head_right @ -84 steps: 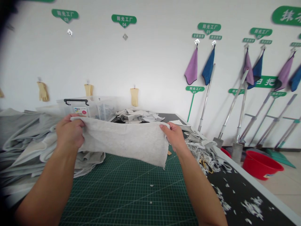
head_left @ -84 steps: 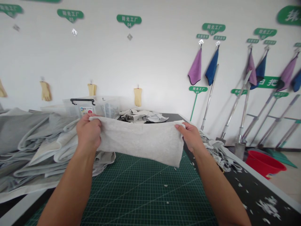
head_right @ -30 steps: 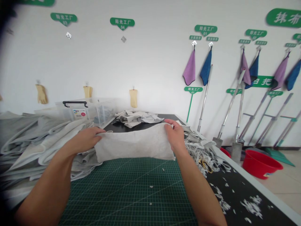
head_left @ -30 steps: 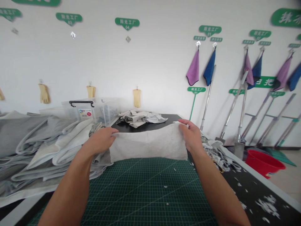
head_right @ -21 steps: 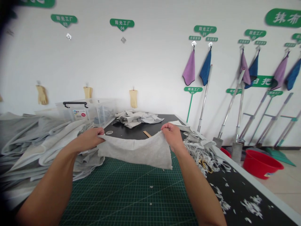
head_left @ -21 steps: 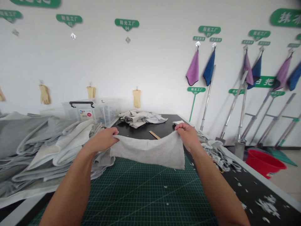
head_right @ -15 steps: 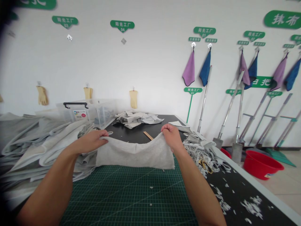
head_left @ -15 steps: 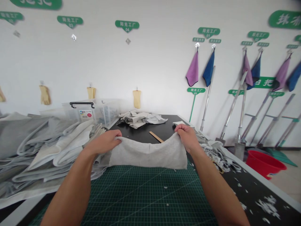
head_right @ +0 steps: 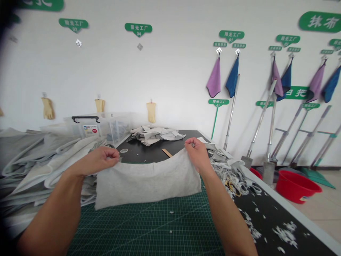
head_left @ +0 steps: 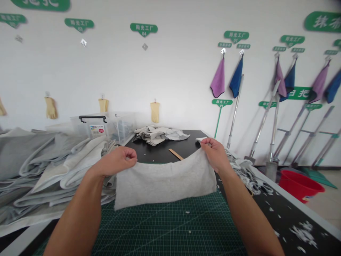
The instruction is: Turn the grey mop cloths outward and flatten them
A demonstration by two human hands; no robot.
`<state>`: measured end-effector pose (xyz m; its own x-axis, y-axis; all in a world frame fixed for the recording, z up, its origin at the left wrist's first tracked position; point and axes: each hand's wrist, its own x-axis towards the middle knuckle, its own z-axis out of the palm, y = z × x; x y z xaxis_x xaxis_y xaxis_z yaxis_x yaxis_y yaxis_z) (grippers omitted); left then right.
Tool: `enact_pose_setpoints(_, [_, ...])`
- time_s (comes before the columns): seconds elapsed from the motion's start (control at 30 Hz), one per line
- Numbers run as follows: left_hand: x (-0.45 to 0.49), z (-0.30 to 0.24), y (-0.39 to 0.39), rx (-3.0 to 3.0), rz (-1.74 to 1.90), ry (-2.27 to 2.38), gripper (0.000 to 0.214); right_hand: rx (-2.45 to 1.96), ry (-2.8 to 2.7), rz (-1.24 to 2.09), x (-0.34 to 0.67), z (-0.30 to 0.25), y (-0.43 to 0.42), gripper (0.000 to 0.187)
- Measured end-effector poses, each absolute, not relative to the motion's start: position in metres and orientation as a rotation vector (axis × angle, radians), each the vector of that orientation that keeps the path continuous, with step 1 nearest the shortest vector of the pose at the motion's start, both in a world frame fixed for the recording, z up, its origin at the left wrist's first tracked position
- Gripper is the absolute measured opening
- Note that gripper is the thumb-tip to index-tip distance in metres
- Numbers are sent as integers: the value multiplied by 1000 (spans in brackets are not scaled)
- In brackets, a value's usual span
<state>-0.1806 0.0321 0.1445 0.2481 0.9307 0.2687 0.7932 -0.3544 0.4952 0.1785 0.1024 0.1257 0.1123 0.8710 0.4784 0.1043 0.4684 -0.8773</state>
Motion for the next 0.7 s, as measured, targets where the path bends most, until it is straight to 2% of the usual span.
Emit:
enact_pose_setpoints(0.23, [-180, 143, 33, 2317, 960, 1613, 6, -942, -1468, 744, 175, 123, 102, 16])
enact_pose_setpoints(0.53, [-189, 142, 45, 2432, 804, 1843, 31, -1062, -1413, 639, 178, 122, 105, 23])
enact_pose_setpoints(0.7, [-187, 137, 55, 2571, 720, 1948, 35, -1126, -1584, 370, 178, 124, 103, 25])
